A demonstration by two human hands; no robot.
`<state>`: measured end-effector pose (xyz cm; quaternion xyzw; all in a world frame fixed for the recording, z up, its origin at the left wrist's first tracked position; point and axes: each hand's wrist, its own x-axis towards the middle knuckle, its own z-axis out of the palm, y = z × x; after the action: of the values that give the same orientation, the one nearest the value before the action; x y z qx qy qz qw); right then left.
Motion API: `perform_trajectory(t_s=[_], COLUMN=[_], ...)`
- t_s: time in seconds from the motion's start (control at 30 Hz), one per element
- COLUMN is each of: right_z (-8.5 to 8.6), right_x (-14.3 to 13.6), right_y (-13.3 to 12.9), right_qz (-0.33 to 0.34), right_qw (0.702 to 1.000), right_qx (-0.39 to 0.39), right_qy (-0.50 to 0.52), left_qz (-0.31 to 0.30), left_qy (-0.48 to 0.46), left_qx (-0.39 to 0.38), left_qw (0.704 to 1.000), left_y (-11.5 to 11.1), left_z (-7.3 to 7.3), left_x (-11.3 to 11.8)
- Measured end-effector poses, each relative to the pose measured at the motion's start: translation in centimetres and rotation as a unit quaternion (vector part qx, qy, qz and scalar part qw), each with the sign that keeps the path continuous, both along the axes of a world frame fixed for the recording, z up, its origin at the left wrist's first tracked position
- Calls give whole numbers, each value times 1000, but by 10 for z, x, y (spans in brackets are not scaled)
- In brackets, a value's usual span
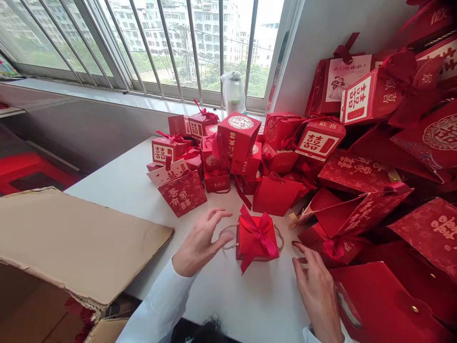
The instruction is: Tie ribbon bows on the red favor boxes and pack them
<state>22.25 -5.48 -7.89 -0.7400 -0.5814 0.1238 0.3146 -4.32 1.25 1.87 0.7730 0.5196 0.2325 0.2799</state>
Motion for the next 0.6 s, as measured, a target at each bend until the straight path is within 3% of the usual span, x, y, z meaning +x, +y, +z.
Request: perform_trajectory(t_s=[0.1, 0.2, 0.3, 0.4, 0.6], right_z=[-7, -20, -30, -35, -43], right_x=[5, 9, 11, 12, 12], right_y=[7, 14, 15, 14, 13], right_qz=[63, 97, 103, 106, 113], right_qw=[998, 995, 994, 993, 992], right_qx=[0, 15, 34, 45, 58], right_qy=[19, 14, 3, 7, 12], left_qz=[-144, -173, -176, -175, -207], left_qy=[21, 150, 289, 370, 384], left_qx=[-2, -5, -2, 7, 11], left_qw=[989, 973, 941, 912, 900], left_y=[9, 16, 18, 18, 24], left_z=[24, 31, 23, 13, 4], left_x=[29, 62, 86, 96, 97])
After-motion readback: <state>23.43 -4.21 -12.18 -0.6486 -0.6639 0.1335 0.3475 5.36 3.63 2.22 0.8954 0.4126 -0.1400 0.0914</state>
